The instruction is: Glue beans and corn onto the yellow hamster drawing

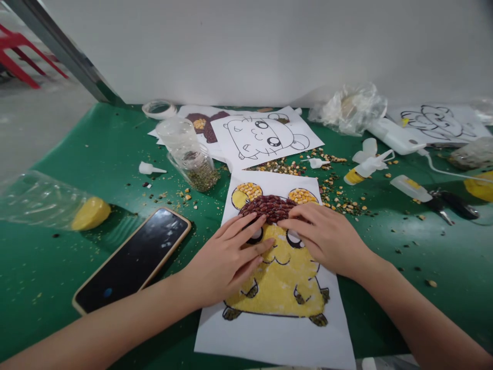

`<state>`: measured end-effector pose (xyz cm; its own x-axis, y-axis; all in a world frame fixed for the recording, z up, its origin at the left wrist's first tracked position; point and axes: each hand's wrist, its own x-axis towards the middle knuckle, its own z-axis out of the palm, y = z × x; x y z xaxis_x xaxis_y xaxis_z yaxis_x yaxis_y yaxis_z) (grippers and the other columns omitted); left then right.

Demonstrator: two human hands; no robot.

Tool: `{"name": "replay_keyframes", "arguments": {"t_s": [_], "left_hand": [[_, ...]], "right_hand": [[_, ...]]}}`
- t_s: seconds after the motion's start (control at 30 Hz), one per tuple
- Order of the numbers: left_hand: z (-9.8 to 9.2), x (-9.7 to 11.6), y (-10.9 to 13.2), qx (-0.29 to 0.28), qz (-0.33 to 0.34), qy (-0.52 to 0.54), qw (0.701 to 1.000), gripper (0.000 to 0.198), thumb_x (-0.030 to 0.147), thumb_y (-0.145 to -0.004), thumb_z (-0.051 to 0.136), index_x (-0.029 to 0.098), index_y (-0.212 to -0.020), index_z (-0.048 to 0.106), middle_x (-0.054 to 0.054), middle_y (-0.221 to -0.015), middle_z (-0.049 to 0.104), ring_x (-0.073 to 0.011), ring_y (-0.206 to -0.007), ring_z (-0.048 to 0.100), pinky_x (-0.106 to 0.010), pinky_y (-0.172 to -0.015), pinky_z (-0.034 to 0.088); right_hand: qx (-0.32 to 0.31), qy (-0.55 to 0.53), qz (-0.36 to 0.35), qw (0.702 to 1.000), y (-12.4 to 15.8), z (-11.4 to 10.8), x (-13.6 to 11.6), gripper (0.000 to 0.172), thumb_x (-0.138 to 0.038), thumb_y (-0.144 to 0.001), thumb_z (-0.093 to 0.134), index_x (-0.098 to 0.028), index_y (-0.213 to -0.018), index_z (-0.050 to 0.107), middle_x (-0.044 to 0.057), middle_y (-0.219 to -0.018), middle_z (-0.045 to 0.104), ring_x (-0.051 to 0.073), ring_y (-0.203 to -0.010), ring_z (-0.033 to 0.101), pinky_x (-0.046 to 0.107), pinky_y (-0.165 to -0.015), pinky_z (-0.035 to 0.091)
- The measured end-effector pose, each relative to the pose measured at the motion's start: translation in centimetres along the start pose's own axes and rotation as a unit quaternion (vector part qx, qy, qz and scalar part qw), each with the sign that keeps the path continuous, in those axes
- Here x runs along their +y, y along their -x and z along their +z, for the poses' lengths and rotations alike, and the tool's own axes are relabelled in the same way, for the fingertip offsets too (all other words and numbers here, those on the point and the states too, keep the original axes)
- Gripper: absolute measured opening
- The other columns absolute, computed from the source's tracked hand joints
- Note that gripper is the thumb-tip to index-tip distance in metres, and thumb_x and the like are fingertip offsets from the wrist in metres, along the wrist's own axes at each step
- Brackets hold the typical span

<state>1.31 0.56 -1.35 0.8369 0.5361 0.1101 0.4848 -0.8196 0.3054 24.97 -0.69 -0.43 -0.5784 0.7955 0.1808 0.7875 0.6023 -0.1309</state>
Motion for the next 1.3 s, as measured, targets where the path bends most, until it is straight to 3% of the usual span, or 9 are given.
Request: {"name": "replay_keyframes", "arguments": {"t_s": [0.1, 0.23, 0.7, 0.87, 0.93, 1.0, 1.13, 1.23, 1.3], "left_hand": [[-0.1, 0.1, 0.0, -0.001, -0.001, 0.004, 1.0, 0.038, 0.024, -0.09, 0.04, 0.025, -0.126, 0.051, -0.007, -0.142, 0.036, -0.026, -0.133, 0.027, -0.047, -0.106, 0.03], [-0.2, 0.2, 0.0, -0.014, -0.006, 0.002, 1.0, 0.037, 0.024, -0.09, 0.04, 0.025, -0.126, 0.05, -0.007, -0.141, 0.037, -0.0263, -0.133, 0.026, -0.047, -0.106, 0.029], [0.3, -0.2, 0.0, 0.008, 0.01, 0.004, 1.0, 0.037, 0.025, -0.09, 0.04, 0.024, -0.126, 0.05, -0.008, -0.141, 0.037, -0.026, -0.132, 0.027, -0.047, -0.105, 0.03], [0.3, -0.4, 0.0, 0.013, 0.017, 0.011, 1.0, 0.039, 0.026, -0.09, 0.041, 0.025, -0.128, 0.047, -0.005, -0.143, 0.036, -0.0261, -0.134, 0.024, -0.047, -0.107, 0.029], [0.1, -0.5, -0.1, 0.033, 0.006, 0.033, 0.999, 0.042, 0.025, -0.091, 0.04, 0.025, -0.132, 0.043, -0.004, -0.144, 0.034, -0.0248, -0.135, 0.021, -0.046, -0.108, 0.028], [-0.3, -0.7, -0.1, 0.074, -0.02, 0.075, 0.994, 0.043, 0.023, -0.091, 0.037, 0.023, -0.134, 0.039, -0.003, -0.144, 0.034, -0.0225, -0.135, 0.022, -0.045, -0.109, 0.026], [-1.6, -1.2, -0.4, 0.165, -0.122, 0.22, 0.954, 0.037, 0.026, -0.09, 0.041, 0.021, -0.126, 0.051, -0.003, -0.136, 0.046, -0.0204, -0.13, 0.034, -0.042, -0.11, 0.026], [-3.0, -1.8, -0.7, 0.198, -0.226, 0.392, 0.869, 0.033, 0.033, -0.086, 0.05, 0.021, -0.115, 0.061, -0.004, -0.125, 0.057, -0.0221, -0.119, 0.049, -0.04, -0.105, 0.034], [-4.2, -2.0, -0.7, 0.235, -0.255, 0.473, 0.81, 0.034, 0.037, -0.081, 0.057, 0.02, -0.108, 0.065, -0.006, -0.117, 0.062, -0.0228, -0.109, 0.057, -0.039, -0.099, 0.041]], "right_hand": [[0.016, 0.007, 0.003, 1.0, 0.1, -0.2, 0.3, 0.032, -0.006, -0.08, 0.039, -0.019, -0.098, 0.063, 0.008, -0.094, 0.058, 0.019, -0.086, 0.052, 0.031, -0.073, 0.042], [-0.02, -0.008, -0.006, 1.0, 0.0, -0.2, 0.5, 0.031, -0.004, -0.078, 0.041, -0.02, -0.09, 0.065, 0.006, -0.09, 0.057, 0.018, -0.083, 0.052, 0.029, -0.07, 0.041], [-0.042, -0.055, -0.029, 0.997, 0.0, -0.2, 0.1, 0.034, -0.004, -0.079, 0.037, -0.019, -0.095, 0.062, 0.005, -0.086, 0.056, 0.016, -0.078, 0.049, 0.028, -0.066, 0.038], [-0.025, -0.046, -0.035, 0.998, 0.0, -0.1, 0.2, 0.033, -0.005, -0.08, 0.038, -0.021, -0.097, 0.062, 0.004, -0.088, 0.058, 0.017, -0.08, 0.051, 0.029, -0.068, 0.039], [-0.009, -0.051, -0.028, 0.998, 0.0, -0.1, 0.6, 0.033, -0.006, -0.081, 0.038, -0.021, -0.1, 0.06, 0.005, -0.092, 0.059, 0.017, -0.084, 0.052, 0.029, -0.071, 0.04], [0.04, -0.058, 0.022, 0.997, 0.0, -0.2, 1.2, 0.031, -0.008, -0.084, 0.037, -0.02, -0.106, 0.056, 0.006, -0.097, 0.06, 0.018, -0.088, 0.054, 0.029, -0.072, 0.041], [0.142, -0.077, 0.162, 0.973, 0.0, -0.2, 2.5, 0.016, -0.022, -0.087, 0.046, -0.02, -0.1, 0.055, 0.005, -0.091, 0.061, 0.016, -0.077, 0.056, 0.025, -0.063, 0.041], [0.181, -0.103, 0.172, 0.963, 0.0, 0.2, 3.2, 0.011, -0.026, -0.085, 0.052, -0.02, -0.09, 0.059, 0.003, -0.085, 0.063, 0.014, -0.069, 0.057, 0.024, -0.061, 0.042], [0.196, -0.12, 0.166, 0.959, 0.2, 0.6, 3.5, 0.012, -0.027, -0.084, 0.052, -0.02, -0.087, 0.062, 0.004, -0.086, 0.066, 0.015, -0.071, 0.059, 0.026, -0.064, 0.044]]}}
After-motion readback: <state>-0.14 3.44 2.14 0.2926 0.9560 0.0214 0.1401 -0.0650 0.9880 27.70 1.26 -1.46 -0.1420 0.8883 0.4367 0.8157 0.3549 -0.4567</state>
